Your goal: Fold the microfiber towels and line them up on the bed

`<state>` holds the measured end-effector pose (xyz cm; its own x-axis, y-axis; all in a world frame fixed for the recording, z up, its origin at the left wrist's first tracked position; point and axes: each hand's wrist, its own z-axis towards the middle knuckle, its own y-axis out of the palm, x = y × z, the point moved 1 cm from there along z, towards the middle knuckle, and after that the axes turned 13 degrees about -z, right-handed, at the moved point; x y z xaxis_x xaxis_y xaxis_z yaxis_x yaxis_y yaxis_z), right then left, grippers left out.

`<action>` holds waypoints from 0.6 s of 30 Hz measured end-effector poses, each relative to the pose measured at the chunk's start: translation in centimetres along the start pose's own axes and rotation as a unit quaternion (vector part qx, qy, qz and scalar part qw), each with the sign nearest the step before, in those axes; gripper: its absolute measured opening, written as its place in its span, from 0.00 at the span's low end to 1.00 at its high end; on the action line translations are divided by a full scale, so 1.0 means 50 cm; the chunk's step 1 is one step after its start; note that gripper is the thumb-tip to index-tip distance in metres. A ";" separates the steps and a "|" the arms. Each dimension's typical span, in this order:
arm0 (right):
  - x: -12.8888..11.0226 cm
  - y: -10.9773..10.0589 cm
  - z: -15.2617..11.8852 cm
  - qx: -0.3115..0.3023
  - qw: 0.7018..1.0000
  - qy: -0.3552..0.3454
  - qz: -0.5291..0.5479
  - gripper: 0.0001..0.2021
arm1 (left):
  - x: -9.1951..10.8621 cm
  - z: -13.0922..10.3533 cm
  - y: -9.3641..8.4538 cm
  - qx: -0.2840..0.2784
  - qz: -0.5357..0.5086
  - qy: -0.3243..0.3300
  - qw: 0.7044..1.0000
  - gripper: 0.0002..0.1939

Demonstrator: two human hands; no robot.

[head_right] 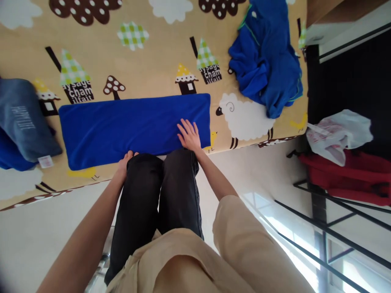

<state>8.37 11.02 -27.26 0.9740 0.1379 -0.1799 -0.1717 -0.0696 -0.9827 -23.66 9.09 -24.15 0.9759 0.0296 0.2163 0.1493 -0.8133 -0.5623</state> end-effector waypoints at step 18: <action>0.175 0.005 -0.173 0.049 0.816 0.470 0.334 0.21 | -0.090 -0.049 0.025 0.169 -0.066 0.135 0.974 0.15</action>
<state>18.11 3.67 -28.71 0.3344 -0.7194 -0.6088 -0.6765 0.2664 -0.6865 -28.28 6.52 -23.85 0.8739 -0.0704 0.4809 0.3588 -0.5741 -0.7360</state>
